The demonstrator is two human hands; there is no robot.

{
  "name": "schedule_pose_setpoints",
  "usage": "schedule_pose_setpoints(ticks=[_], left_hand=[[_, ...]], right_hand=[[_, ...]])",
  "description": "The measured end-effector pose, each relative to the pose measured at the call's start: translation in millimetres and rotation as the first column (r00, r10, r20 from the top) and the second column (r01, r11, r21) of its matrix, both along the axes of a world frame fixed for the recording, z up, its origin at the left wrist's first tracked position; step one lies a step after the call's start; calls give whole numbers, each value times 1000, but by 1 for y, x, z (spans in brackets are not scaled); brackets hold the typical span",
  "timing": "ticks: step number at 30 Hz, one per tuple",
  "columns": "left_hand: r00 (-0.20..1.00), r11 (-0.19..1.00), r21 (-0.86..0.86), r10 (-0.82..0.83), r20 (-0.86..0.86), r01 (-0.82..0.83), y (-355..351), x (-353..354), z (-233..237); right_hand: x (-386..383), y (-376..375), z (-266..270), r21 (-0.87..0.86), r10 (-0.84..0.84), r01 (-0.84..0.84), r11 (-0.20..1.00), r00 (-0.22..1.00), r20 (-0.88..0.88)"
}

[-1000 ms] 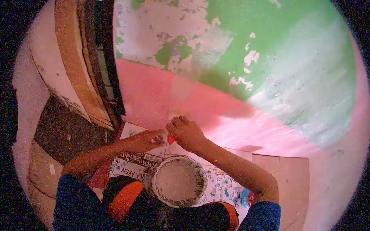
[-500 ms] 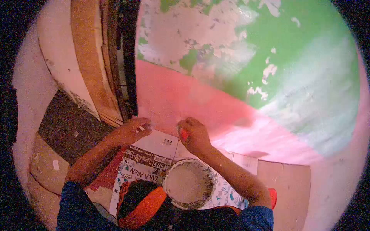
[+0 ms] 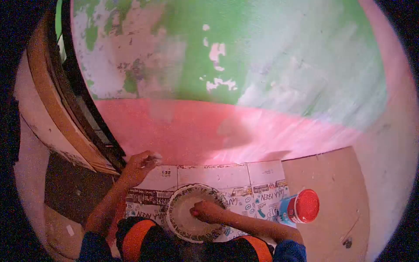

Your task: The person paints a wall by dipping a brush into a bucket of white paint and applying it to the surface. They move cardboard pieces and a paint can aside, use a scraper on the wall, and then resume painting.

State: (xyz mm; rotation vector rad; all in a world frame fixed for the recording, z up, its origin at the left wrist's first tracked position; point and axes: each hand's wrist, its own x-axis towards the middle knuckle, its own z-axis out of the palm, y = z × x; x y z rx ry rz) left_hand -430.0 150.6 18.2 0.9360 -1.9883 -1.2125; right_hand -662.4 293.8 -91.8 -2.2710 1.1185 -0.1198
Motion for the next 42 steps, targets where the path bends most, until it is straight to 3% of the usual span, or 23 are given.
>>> schedule_pose_setpoints(ticks=[3,6,8,10,12,14,16,18,19,21,22,24,26,27,29,30,31,32,33,36,39,41,42], left_hand=[[993,992,-95,-75,91,84,10,-11,29],[994,990,-123,-52,91,64,14,-5,42],[998,997,-70,19,67,-14,14,5,42],[993,993,-22,119,23,-118,7,11,45],[993,993,-12,117,17,-116,-4,2,49],[924,968,-110,-177,338,226,-20,-23,55],[745,859,-72,-394,537,507,-43,-51,44],[540,621,-171,-473,697,765,-80,-85,-2],[569,661,-215,-381,729,719,-80,-103,-9],[605,706,-265,-283,744,657,-72,-132,-19],[582,702,-213,-339,739,679,-65,-141,-25],[561,697,-159,-398,726,699,-52,-138,-27],[644,713,-155,-490,588,684,-31,-123,-14],[648,716,-155,-491,582,681,-32,-121,-18],[617,729,-57,-532,581,682,-39,-119,-29],[610,723,-61,-530,589,688,-45,-121,-37],[606,714,-81,-523,600,696,-50,-123,-50],[603,703,-106,-511,612,704,-56,-126,-62],[598,695,-118,-505,622,709,-60,-128,-75],[511,690,-125,-389,766,713,-57,-121,-102],[475,653,-38,-508,718,756,-58,-117,-119],[452,663,-3,-508,733,749,-57,-121,-113],[435,682,15,-483,760,731,-60,-122,-109]], right_hand=[[5,4,-29,-75,19,-25,997,997,-79],[-17,5,-24,74,-82,84,994,996,-31],[-42,-3,-2,312,-308,247,918,937,164],[-51,-9,66,482,-551,354,802,750,366],[-70,-17,113,321,-564,465,826,672,480],[-85,-40,163,313,-546,461,830,557,626],[-85,-59,210,120,-573,719,684,429,698],[-80,-77,250,-164,-413,708,687,566,714],[-82,-91,257,-177,-404,696,696,583,705],[-82,-120,262,-702,42,189,687,954,298],[-83,-127,273,-705,55,170,688,957,284],[-85,-124,306,-897,109,18,441,991,73],[-82,-109,336,-989,-5,102,107,995,102],[-79,-110,331,-989,-3,97,113,995,97],[-71,-115,301,-948,-253,258,186,945,208],[-68,-125,260,-958,-406,104,268,914,-14],[-63,-131,210,-914,-386,-85,396,888,-250],[-56,-125,165,-812,-205,-136,567,932,-299],[-54,-124,112,-864,-93,-106,492,981,-173],[-48,-126,125,-498,-85,-38,866,971,-222],[-52,-125,249,-688,-267,332,646,942,204],[-60,-124,309,-812,14,301,500,935,355],[-51,-114,335,-928,0,288,236,955,296]])
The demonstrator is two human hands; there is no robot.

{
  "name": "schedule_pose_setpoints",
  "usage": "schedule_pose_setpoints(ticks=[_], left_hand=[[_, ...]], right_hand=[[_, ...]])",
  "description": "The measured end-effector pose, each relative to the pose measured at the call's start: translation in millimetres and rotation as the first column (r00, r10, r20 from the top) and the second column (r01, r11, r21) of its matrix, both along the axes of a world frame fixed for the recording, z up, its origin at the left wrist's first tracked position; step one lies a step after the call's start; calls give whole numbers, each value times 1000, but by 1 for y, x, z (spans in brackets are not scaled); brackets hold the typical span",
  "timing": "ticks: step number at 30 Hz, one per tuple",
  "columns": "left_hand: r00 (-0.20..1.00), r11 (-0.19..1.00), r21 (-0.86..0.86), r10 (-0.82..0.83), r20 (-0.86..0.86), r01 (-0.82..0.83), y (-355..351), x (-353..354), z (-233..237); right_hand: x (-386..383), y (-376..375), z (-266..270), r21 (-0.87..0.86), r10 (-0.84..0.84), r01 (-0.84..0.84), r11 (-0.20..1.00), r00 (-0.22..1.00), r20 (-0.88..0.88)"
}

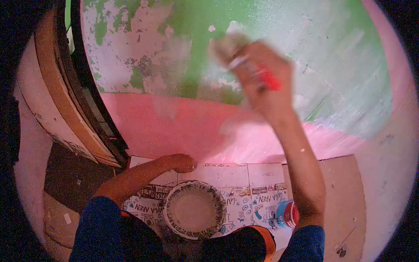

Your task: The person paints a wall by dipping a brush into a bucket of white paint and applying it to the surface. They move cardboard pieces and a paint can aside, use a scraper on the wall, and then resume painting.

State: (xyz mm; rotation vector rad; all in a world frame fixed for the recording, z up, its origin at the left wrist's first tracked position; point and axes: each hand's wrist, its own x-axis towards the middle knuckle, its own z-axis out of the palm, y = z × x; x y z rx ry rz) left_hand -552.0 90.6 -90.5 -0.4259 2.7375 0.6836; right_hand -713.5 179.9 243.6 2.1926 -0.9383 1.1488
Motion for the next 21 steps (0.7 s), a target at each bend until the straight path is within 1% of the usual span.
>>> schedule_pose_setpoints(ticks=[1,2,3,4,5,6,7,8,9,10,11,12,13,14,15,16,17,18,19,20,21], left_hand=[[1000,1000,1,3,-1,-3,-2,-2,0],[999,999,1,44,13,-44,-3,-7,0],[996,997,0,83,26,-83,-5,-11,0],[996,997,-2,82,27,-82,-2,-12,8],[998,999,-19,51,32,-51,3,-10,20],[999,999,-34,19,39,-18,7,-7,26],[999,999,-35,16,43,-15,7,-5,22],[998,999,3,32,62,-32,7,-2,14],[996,997,52,45,82,-50,7,0,2],[1000,997,-70,-13,-4,12,0,5,-25],[993,981,-183,-83,-81,67,-5,12,-54],[997,984,-162,-80,-14,77,-14,12,-72],[995,986,-142,-78,54,85,-23,12,-90],[997,1000,22,18,74,-20,-26,20,-85],[992,987,148,51,114,-68,-26,27,-73],[983,956,264,85,161,-125,-27,35,-62],[998,994,103,12,59,-18,-30,39,-55],[999,1000,12,-6,53,5,-26,43,-44],[999,997,-79,-22,50,26,-22,46,-32],[991,995,-98,30,132,-17,-20,42,-26],[989,998,-67,17,147,-7,-21,39,-39]], right_hand=[[8,2,11,-232,-37,59,971,995,96],[15,1,0,-232,-35,56,971,995,95],[23,1,-26,96,-288,274,957,938,192],[24,-19,-79,-121,-670,663,739,700,-247],[25,-38,-132,-545,-858,691,475,228,-460],[34,-26,-172,-263,-511,453,852,607,-608],[35,-17,-214,244,-38,114,963,954,-296],[41,-1,-226,360,-4,118,925,953,-302],[44,10,-218,749,-13,63,660,997,-73],[37,17,-220,764,-17,61,642,998,-66],[25,24,-222,814,-52,-58,577,993,108],[13,35,-226,848,-112,-183,497,956,272],[0,46,-228,847,-142,-198,494,942,303],[0,60,-223,870,-219,-231,435,910,351],[1,75,-219,885,-300,-268,381,869,393],[7,87,-209,897,-418,-324,300,801,429],[2,96,-221,907,-412,-348,236,809,418],[-1,106,-234,909,-403,-376,179,815,416],[4,113,-244,923,-425,-365,118,822,380],[7,116,-259,920,-444,-382,91,811,380],[9,119,-277,953,-337,-287,99,891,303]])
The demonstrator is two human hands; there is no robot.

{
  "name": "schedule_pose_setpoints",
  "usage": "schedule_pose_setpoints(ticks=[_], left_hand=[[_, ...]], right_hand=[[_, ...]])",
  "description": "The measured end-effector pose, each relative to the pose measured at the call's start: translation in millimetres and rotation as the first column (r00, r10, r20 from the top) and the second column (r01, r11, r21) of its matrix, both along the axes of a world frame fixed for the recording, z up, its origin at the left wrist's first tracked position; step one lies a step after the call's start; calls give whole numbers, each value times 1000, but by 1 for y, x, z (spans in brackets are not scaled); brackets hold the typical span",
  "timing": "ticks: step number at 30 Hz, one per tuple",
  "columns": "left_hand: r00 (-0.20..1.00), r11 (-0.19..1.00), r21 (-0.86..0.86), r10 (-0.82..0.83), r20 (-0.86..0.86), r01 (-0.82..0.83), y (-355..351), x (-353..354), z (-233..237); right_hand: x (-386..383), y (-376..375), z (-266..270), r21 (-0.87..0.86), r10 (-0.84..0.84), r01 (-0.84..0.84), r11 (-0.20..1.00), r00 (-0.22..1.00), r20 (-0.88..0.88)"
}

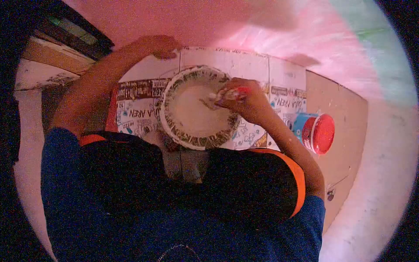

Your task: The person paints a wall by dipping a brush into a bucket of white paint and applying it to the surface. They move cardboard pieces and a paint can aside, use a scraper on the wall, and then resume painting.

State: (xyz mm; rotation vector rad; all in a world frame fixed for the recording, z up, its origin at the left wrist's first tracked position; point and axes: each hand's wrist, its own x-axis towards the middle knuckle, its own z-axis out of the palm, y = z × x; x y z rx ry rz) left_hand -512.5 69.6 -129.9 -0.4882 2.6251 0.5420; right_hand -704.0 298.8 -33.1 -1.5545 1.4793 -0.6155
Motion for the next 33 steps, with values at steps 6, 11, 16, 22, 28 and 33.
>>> schedule_pose_setpoints(ticks=[6,11,16,22,28,33], left_hand=[[976,977,-168,-100,191,133,-10,-4,3],[988,990,-136,-16,157,38,-18,-1,-14],[979,991,-75,125,163,-114,-14,6,-3],[998,993,-111,-32,51,37,-26,-21,-38],[987,994,-104,53,149,-37,-7,-15,-14],[972,982,-158,133,194,-103,-9,-3,7]], right_hand=[[29,-8,-78,-135,215,-249,959,950,-225],[21,-5,-80,-113,250,-308,945,899,-360],[-1,7,-8,157,-415,397,904,904,106],[-29,26,-27,681,-754,327,655,231,615],[-31,24,-31,619,-738,439,651,174,652],[-20,-33,31,-243,-452,581,777,783,428]])
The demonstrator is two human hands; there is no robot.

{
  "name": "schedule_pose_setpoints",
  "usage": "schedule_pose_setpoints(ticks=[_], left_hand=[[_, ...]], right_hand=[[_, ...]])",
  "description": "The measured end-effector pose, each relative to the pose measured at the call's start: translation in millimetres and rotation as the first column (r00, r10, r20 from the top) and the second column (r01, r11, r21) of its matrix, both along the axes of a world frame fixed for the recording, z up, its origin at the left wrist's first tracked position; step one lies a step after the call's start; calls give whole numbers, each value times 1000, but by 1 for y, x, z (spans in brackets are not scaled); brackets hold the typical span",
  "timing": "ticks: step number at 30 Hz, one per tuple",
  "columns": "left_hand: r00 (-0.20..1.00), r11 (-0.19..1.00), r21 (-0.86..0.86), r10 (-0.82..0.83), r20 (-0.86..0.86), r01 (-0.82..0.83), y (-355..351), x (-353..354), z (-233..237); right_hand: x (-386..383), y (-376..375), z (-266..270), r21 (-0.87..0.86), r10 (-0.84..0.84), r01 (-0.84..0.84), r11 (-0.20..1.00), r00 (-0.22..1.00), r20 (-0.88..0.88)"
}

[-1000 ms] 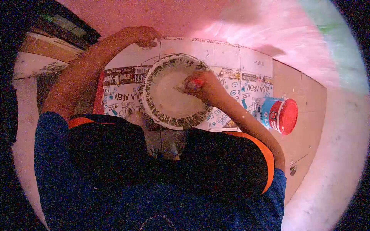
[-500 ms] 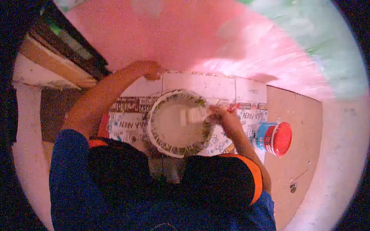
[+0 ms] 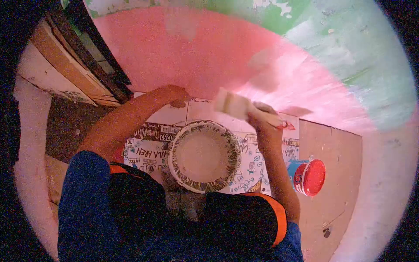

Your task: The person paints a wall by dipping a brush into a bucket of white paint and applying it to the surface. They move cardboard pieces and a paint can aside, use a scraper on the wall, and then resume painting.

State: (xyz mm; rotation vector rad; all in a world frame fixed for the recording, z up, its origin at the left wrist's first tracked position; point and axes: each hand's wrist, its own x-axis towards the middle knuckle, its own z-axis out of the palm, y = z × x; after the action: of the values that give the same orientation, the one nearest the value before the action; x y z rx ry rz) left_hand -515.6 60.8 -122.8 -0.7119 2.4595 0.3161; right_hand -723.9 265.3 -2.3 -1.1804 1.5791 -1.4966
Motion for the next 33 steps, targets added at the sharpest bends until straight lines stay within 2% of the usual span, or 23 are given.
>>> schedule_pose_setpoints(ticks=[1,3,4,5,8,10,12,14,15,17,18,19,21,23,24,25,26,27,28,29,30,31,33], left_hand=[[1000,1000,-9,2,1,-2,-2,1,-1],[997,1000,20,-8,75,6,-3,3,-4],[997,1000,11,-7,76,6,-4,3,-10],[997,999,11,-46,54,45,-5,3,-19],[995,996,8,-92,35,92,17,4,1],[995,996,-2,-91,45,91,18,6,5],[995,997,11,-75,-62,76,18,8,-17],[995,994,68,-92,38,89,23,8,-8],[982,988,106,-124,140,109,22,10,0],[986,988,66,-142,84,137,28,23,10],[987,987,32,-159,22,159,29,30,13],[988,988,27,-155,23,154,27,36,16],[984,994,16,-109,144,108,28,49,15],[995,997,24,-73,69,71,21,67,-15],[999,999,26,-36,-7,36,19,74,-28],[999,999,35,-35,-9,36,18,79,-29],[999,999,36,-42,16,41,17,84,-29],[998,998,37,-47,40,45,17,87,-29],[999,998,41,-41,35,40,15,86,-31],[996,999,43,-27,90,24,12,81,-34],[989,999,42,-20,149,14,9,77,-37],[988,999,31,-24,150,20,8,72,-43],[997,999,26,-35,65,33,11,65,-55]], right_hand=[[6,-15,9,-137,-10,-99,986,775,-632],[15,-46,4,-272,72,-333,903,741,-668],[25,-62,4,-308,-7,-500,809,516,-857],[28,-74,-6,-248,152,-549,798,581,-799],[23,-108,-27,-32,33,-662,749,85,-996],[17,-120,8,-240,-66,-695,678,267,-961],[25,-113,41,-588,-315,-512,626,525,-791],[39,-107,61,-690,-569,-454,564,393,-723],[42,-108,36,-519,-256,-410,750,544,-799],[55,-112,-42,-179,24,-527,831,357,-934],[63,-117,-72,-26,-39,-598,801,-9,-999],[64,-122,-89,-29,-43,-602,798,-9,-999],[78,-122,-94,150,173,-662,734,-32,-984],[69,-143,-45,92,242,-567,819,194,-951],[75,-135,-8,-121,101,-620,775,310,-945],[80,-125,21,-219,-34,-641,735,288,-957],[79,-126,18,-309,13,-597,740,473,-881],[78,-127,15,-406,55,-543,735,645,-762],[77,-128,9,-296,257,-385,874,884,-391],[78,-130,3,-266,281,-375,888,901,-331],[84,-133,-20,-162,128,-459,873,537,-834],[89,-135,-60,-90,18,-551,830,187,-982],[110,-135,-93,21,-57,-633,774,-102,-993]])
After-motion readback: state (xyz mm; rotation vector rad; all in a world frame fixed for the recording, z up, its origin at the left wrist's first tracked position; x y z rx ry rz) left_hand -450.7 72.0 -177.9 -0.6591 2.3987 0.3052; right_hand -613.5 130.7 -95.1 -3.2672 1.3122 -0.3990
